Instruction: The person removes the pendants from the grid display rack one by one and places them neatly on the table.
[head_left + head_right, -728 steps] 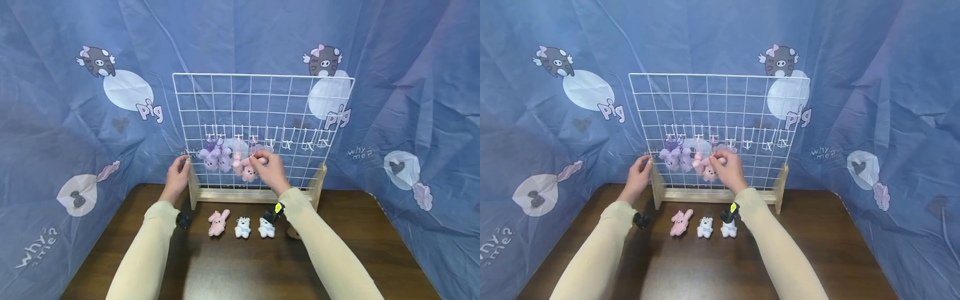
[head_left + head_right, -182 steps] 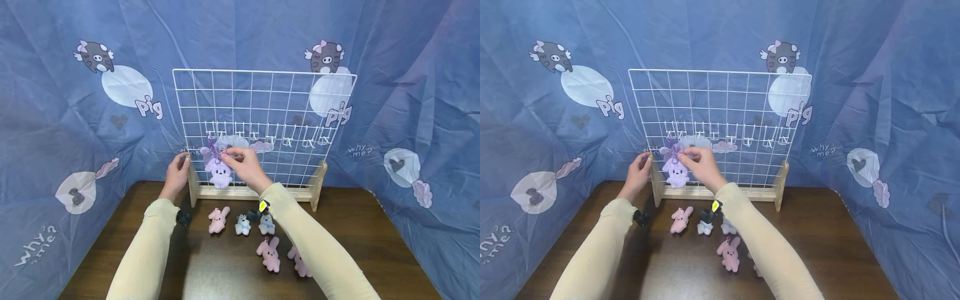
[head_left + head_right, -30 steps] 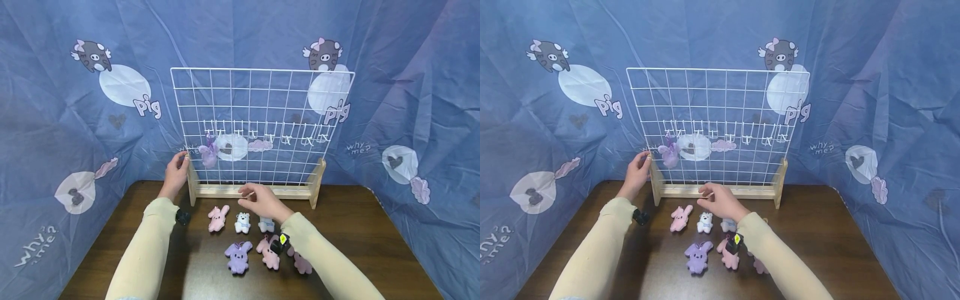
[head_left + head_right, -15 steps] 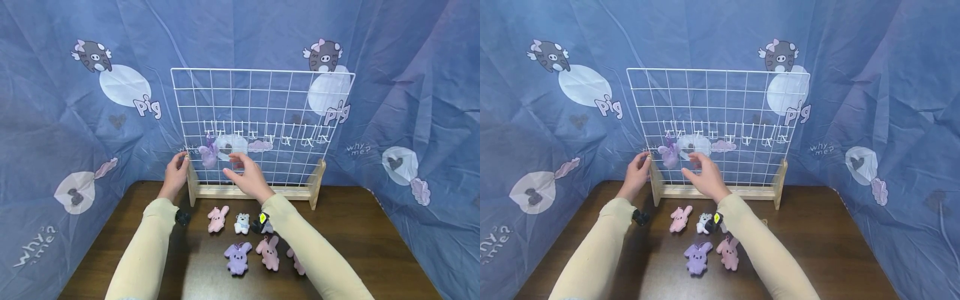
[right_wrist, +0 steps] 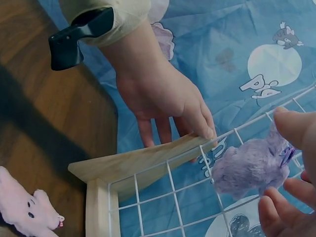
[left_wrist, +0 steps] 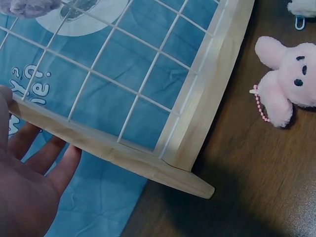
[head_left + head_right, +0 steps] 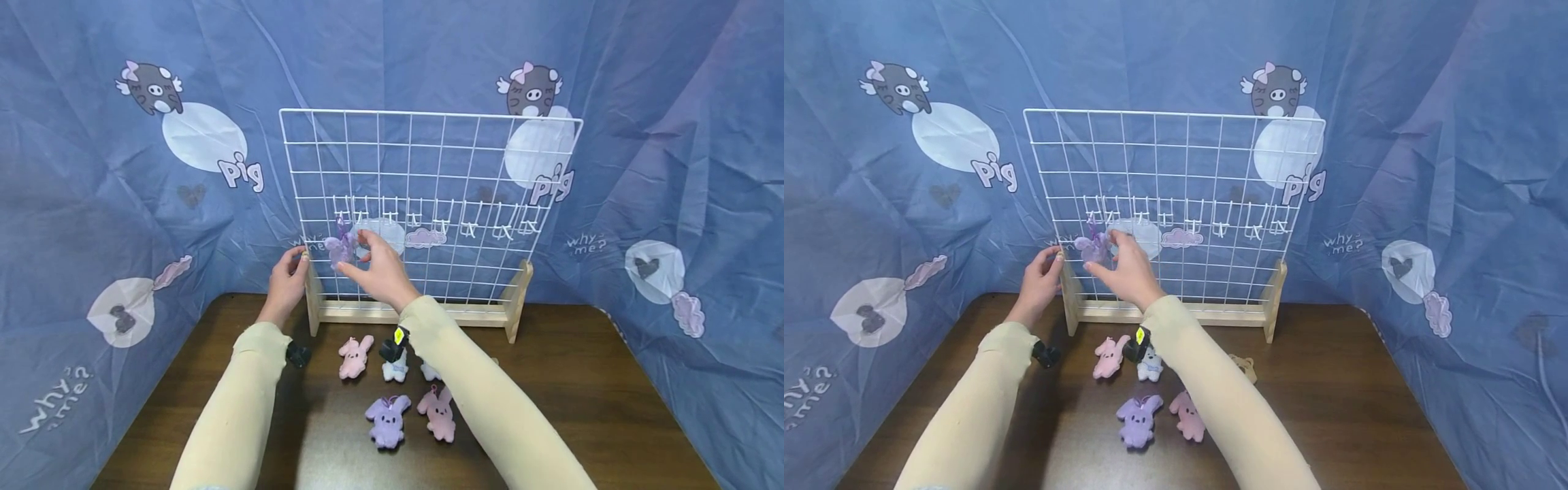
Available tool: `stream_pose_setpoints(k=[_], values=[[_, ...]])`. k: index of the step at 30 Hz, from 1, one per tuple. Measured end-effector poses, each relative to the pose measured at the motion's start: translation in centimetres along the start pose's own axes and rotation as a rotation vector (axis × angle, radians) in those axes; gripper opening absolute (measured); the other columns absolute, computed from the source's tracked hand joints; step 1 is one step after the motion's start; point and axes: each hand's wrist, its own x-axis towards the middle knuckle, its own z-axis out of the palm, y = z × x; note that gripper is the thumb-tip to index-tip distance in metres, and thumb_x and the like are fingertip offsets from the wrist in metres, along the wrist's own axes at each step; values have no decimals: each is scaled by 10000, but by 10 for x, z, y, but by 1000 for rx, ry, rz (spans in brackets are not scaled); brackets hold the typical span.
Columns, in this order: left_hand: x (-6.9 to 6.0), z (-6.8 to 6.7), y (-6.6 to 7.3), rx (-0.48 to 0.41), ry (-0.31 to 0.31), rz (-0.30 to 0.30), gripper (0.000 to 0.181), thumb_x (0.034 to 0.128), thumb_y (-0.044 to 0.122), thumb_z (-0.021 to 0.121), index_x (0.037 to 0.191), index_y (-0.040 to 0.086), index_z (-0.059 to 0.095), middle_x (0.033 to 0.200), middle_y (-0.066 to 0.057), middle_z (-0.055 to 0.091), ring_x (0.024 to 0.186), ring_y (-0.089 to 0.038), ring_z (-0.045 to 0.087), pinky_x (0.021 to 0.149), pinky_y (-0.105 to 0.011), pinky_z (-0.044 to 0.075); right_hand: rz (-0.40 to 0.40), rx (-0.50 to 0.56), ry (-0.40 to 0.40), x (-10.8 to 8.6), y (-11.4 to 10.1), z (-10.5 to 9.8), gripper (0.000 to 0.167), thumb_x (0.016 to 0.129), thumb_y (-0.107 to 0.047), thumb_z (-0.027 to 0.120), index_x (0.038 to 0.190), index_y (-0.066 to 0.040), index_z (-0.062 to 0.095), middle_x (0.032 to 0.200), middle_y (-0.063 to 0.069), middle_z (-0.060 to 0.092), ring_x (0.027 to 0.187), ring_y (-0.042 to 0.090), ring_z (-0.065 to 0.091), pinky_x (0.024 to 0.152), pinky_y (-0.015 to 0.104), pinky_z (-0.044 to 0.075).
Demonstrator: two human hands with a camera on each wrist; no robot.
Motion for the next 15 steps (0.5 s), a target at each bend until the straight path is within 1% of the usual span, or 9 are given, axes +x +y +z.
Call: stream_pose_setpoints(k=[3,5,10,15], values=[[0,0,0,-1,0,-9,450,1117,342,502,1511,125,526,1512,-239,559,1387,-389,547,1057,-579,501,13,-30,-53,2,-1,2,857,971,-382,771,1633,-69,326,1624,107,455,1239,287,632,989,433,556],[0,0,0,1,-1,-14,450,1117,344,502,1513,131,524,1517,-236,555,1396,-389,540,1068,-580,497,20,-18,-80,4,-1,2,896,968,-377,776,1652,-77,282,1650,97,418,1247,273,622,1001,435,552],[1,0,-1,4,1,-14,449,1112,347,507,1508,136,529,1516,-236,555,1396,-390,539,1076,-576,494,33,66,-110,9,-2,3,957,954,-352,798,1675,-107,218,1665,55,398,1256,259,600,1011,417,547],[2,1,-2,9,5,-21,453,1109,360,506,1506,143,531,1512,-228,563,1376,-380,557,1039,-575,514,68,145,-128,17,-2,4,917,957,-344,798,1665,-125,259,1644,56,430,1311,284,565,1063,414,527]])
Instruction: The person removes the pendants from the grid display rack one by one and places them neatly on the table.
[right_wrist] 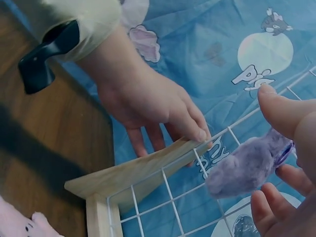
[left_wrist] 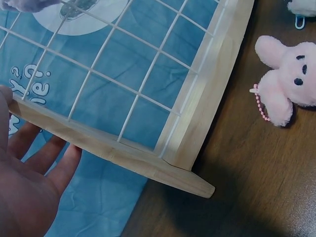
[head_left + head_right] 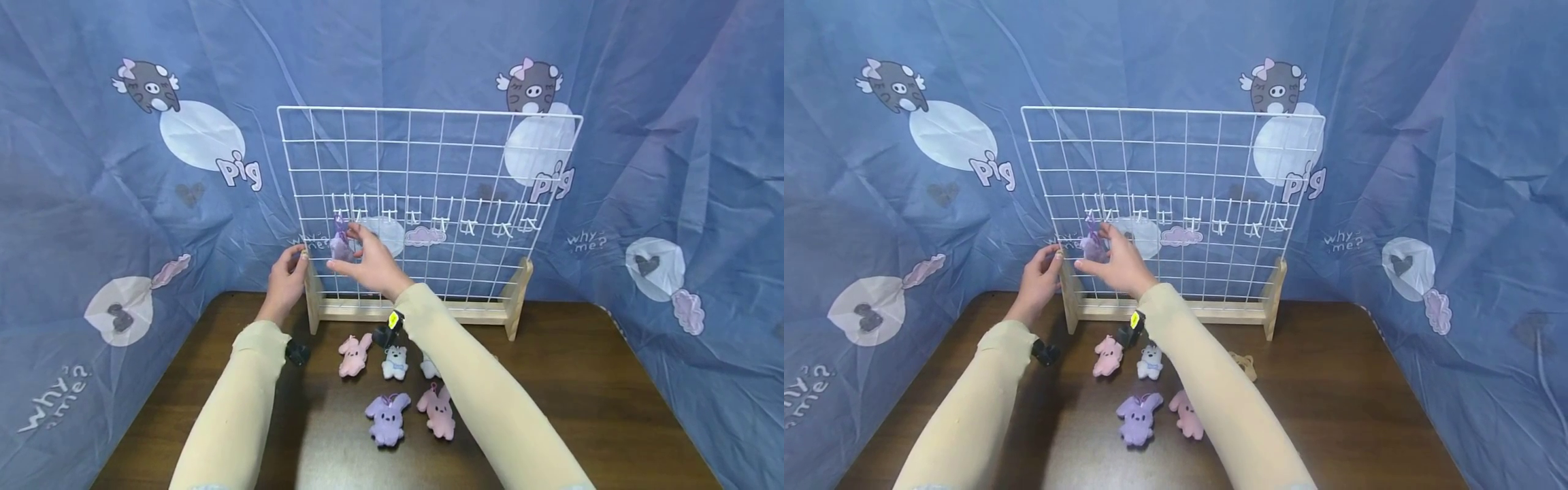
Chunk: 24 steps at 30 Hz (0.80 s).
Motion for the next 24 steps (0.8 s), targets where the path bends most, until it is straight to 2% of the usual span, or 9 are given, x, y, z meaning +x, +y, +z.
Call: stream_pose_setpoints(k=[5,10,15,19,24], values=[[0,0,0,-2,5,2,451,1107,364,513,1500,145,537,1499,-229,574,1357,-373,568,1026,-570,520,21,73,1,6,-1,1,873,953,-315,807,1649,-140,309,1616,76,464,1334,302,568,1055,384,538],[1,0,-2,-13,4,18,450,1106,360,514,1492,131,543,1485,-241,582,1342,-375,576,1006,-558,530,6,121,37,11,-4,5,774,985,-248,770,1621,-95,357,1563,137,509,1276,313,622,985,341,579],[1,0,-1,-12,-6,20,448,1111,366,504,1497,140,534,1497,-237,572,1348,-378,569,1017,-567,522,7,125,109,13,-7,6,596,1031,-224,703,1551,-58,463,1387,158,630,1150,261,675,910,299,599],[0,0,1,-14,-1,24,437,1111,349,508,1494,140,538,1484,-237,583,1322,-374,582,999,-564,526,-16,102,159,13,-6,6,452,1033,-184,690,1438,-19,576,1240,177,689,1041,219,696,872,281,598],[-3,-1,1,-17,-7,14,434,1114,329,506,1498,130,533,1477,-239,587,1322,-368,578,1001,-560,522,-39,80,196,12,-4,7,325,1025,-142,694,1309,13,674,1240,189,711,1016,213,699,887,282,593]])
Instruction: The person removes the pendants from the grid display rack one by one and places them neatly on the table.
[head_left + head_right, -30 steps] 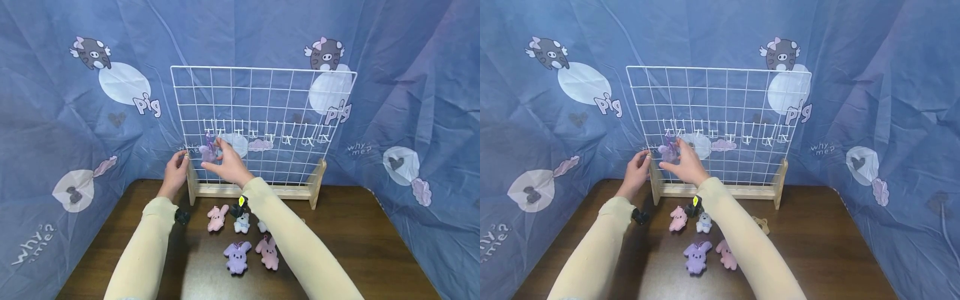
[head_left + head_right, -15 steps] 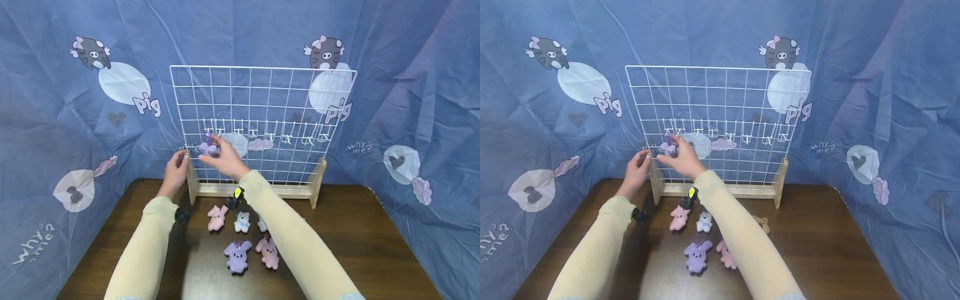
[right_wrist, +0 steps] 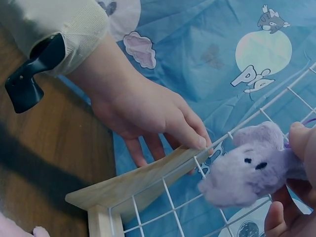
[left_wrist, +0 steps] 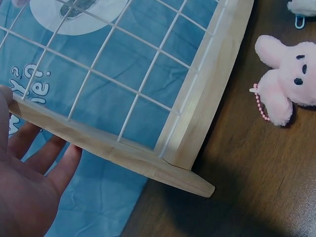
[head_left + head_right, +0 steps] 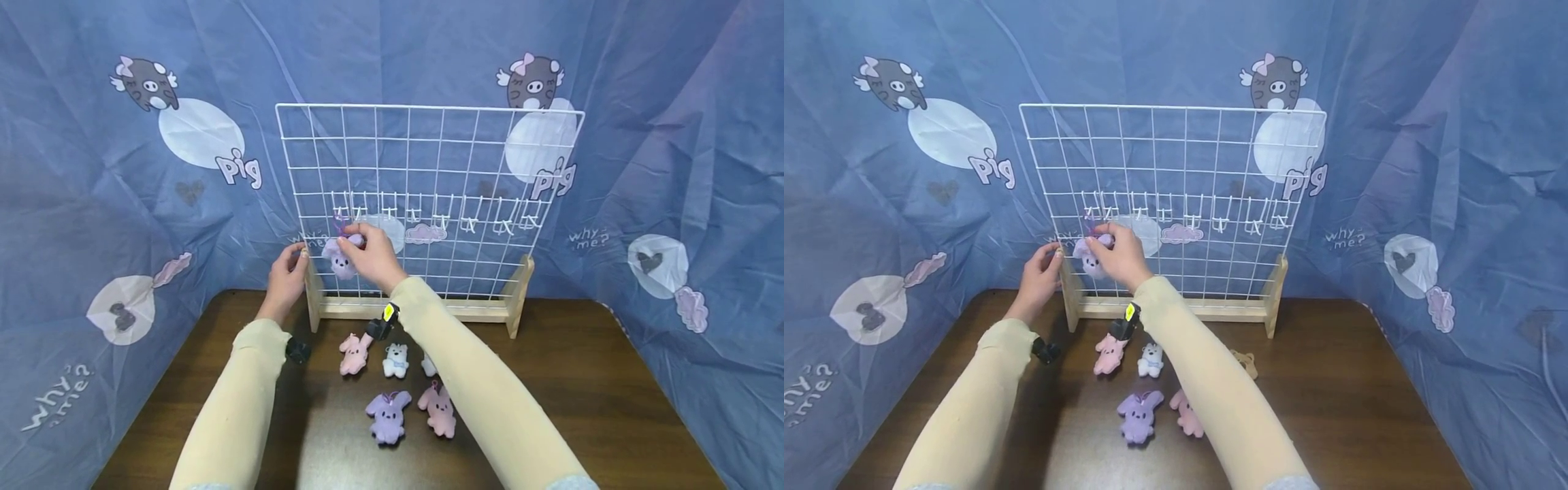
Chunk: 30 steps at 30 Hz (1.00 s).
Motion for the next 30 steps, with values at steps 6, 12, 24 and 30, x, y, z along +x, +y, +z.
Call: stream_pose_setpoints(k=[6,12,24,30], values=[[0,0,-1,-1,1,-3,442,1114,325,508,1506,122,530,1501,-244,565,1355,-372,563,1015,-560,521,9,-6,-22,0,-1,0,322,1032,-149,689,1303,26,675,1262,192,707,1042,230,711,880,262,597],[1,1,0,7,23,6,416,1110,302,516,1481,118,548,1471,-236,594,1320,-362,590,949,-492,545,36,2,-42,1,-4,0,314,1044,-171,675,1293,20,672,1242,184,712,1030,232,712,857,260,602],[-1,0,2,0,-4,-2,448,1122,335,494,1513,117,520,1506,-233,564,1362,-369,555,1031,-568,515,2,-34,2,-2,-6,-2,250,1038,-186,686,1192,7,724,1174,156,740,984,206,700,866,272,594],[0,0,3,11,-6,0,454,1124,340,485,1519,117,513,1511,-234,560,1367,-375,552,1015,-571,522,-30,-43,0,-3,-6,-5,266,1060,-206,656,1223,-7,720,1174,145,741,958,190,706,838,270,595]])
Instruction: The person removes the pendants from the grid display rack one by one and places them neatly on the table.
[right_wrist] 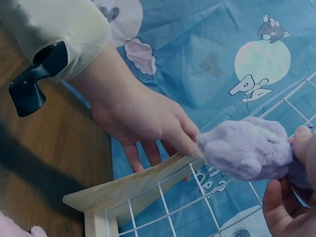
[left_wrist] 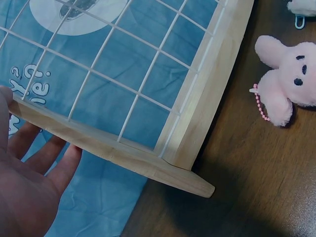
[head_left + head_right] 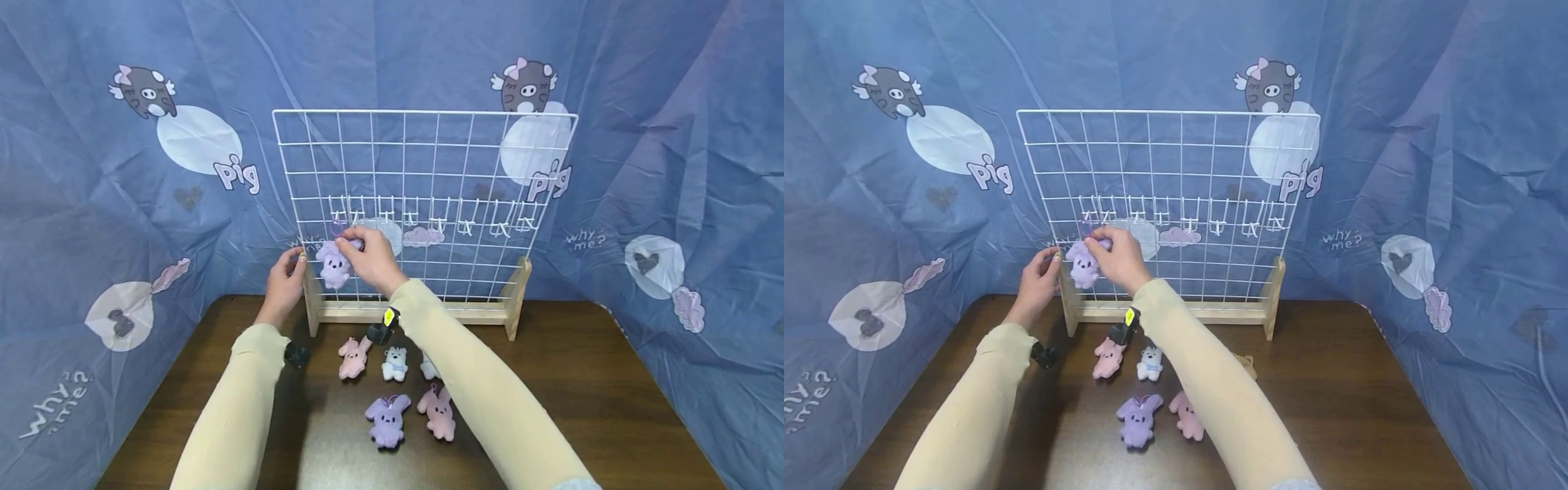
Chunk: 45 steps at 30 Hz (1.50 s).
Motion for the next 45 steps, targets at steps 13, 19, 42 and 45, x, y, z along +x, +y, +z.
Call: stream_pose_setpoints(k=[13,19,42,45], values=[[-1,0,-2,8,4,15,466,1122,351,483,1520,111,515,1496,-240,572,1345,-366,570,982,-527,535,-46,93,-26,-6,-9,-3,253,1080,-196,620,1176,16,722,1032,153,729,783,121,653,705,249,601],[1,0,-3,-5,4,9,440,1119,322,497,1508,119,522,1497,-237,572,1353,-367,563,988,-550,534,-91,89,-49,-13,-10,-8,244,1083,-200,616,1163,-3,736,1003,136,724,769,133,647,689,240,574],[1,1,-3,-10,15,12,422,1116,300,506,1489,108,544,1468,-243,596,1283,-357,605,868,-354,544,-95,30,-161,-51,20,-12,182,1026,-133,695,1112,5,776,996,131,766,745,150,638,653,209,513],[1,1,-2,-4,19,9,425,1116,309,503,1493,117,544,1463,-233,603,1252,-343,614,797,-276,509,-98,18,-181,-58,27,-11,183,1019,-136,705,1102,10,779,1029,138,765,755,148,648,667,216,527]])
